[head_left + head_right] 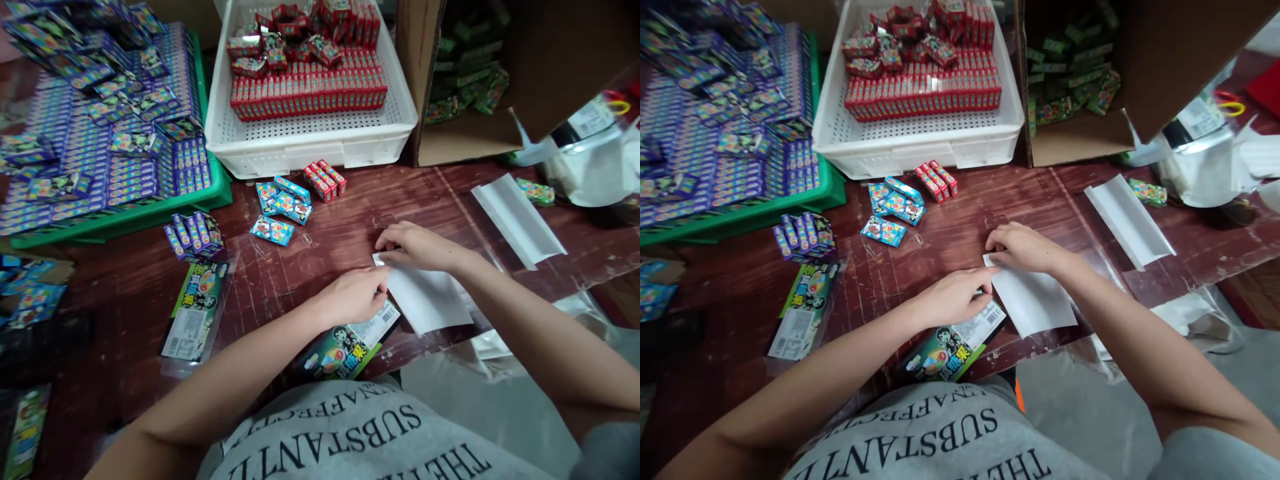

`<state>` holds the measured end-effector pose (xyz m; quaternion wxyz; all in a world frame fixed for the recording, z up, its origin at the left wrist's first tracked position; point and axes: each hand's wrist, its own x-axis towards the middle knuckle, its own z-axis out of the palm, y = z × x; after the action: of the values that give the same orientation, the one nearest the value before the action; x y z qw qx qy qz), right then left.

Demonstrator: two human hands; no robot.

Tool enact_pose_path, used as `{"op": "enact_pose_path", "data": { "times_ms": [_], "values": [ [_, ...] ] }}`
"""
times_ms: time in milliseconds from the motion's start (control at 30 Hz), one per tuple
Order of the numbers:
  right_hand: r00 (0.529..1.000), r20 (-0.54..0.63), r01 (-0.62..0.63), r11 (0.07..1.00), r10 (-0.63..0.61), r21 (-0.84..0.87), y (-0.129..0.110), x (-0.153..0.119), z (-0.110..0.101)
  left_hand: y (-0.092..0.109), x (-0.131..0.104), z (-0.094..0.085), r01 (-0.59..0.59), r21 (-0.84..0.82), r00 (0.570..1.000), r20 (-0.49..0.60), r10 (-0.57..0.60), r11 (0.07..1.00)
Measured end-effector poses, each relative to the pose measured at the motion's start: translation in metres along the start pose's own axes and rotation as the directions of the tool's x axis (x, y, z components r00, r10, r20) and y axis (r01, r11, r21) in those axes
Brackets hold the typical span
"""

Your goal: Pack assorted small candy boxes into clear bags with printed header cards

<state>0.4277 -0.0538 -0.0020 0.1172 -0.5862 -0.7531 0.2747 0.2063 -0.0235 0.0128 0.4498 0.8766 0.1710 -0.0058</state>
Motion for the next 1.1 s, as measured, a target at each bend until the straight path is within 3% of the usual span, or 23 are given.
{"op": "enact_pose_path", "data": {
  "times_ms": [200, 300, 367, 433, 533, 633, 767, 867, 933, 1033, 1100],
  "values": [
    [0.998, -0.05, 0.047, 0.963, -0.035, 0.265, -0.007, -0.018, -0.02, 0.004, 0.001, -0.003, 0.04, 0.025, 0.999, 0.033, -0.04, 0.999],
    [0.976, -0.19, 0.0, 0.866, 0.11, 0.5, -0.022, -0.034, -0.035, 0.001, -0.008, -0.011, 0.066, 0.006, 0.998, -0.005, -0.066, 0.998],
    [0.95, -0.223, -0.028, 0.772, 0.217, 0.635, -0.038, -0.041, -0.037, -0.005, -0.023, -0.019, 0.095, -0.053, 0.994, -0.057, -0.098, 0.994],
    [0.958, -0.152, -0.047, 0.657, 0.243, 0.752, -0.057, -0.041, -0.032, -0.013, -0.043, -0.028, 0.145, -0.165, 0.981, -0.104, -0.164, 0.975],
    [0.987, 0.012, -0.09, 0.489, 0.16, 0.868, -0.084, -0.025, -0.014, -0.022, -0.072, -0.038, 0.208, -0.313, 0.949, -0.163, -0.268, 0.927],
    [0.991, 0.117, -0.133, 0.437, 0.063, 0.89, -0.101, -0.001, 0.003, -0.026, -0.09, -0.041, 0.211, -0.358, 0.933, -0.203, -0.296, 0.91],
    [0.985, 0.171, -0.163, 0.499, 0.03, 0.851, -0.11, 0.02, 0.016, -0.025, -0.099, -0.042, 0.184, -0.424, 0.923, -0.235, -0.304, 0.887],
    [0.993, 0.104, -0.114, 0.601, 0.052, 0.791, -0.115, 0.021, 0.022, -0.024, -0.104, -0.043, 0.157, -0.464, 0.92, -0.252, -0.3, 0.872],
    [0.997, -0.009, -0.051, 0.729, 0.077, 0.683, -0.121, 0.016, 0.026, -0.025, -0.108, -0.043, 0.15, -0.469, 0.917, -0.262, -0.299, 0.871],
    [0.962, -0.272, 0.07, 0.951, 0.016, 0.302, -0.134, 0.004, 0.035, -0.028, -0.113, -0.042, 0.137, -0.474, 0.909, -0.288, -0.3, 0.87],
    [0.922, -0.376, 0.114, 0.992, -0.086, 0.052, -0.143, -0.002, 0.043, -0.03, -0.116, -0.04, 0.11, -0.494, 0.904, -0.311, -0.293, 0.863]
  ]
}}
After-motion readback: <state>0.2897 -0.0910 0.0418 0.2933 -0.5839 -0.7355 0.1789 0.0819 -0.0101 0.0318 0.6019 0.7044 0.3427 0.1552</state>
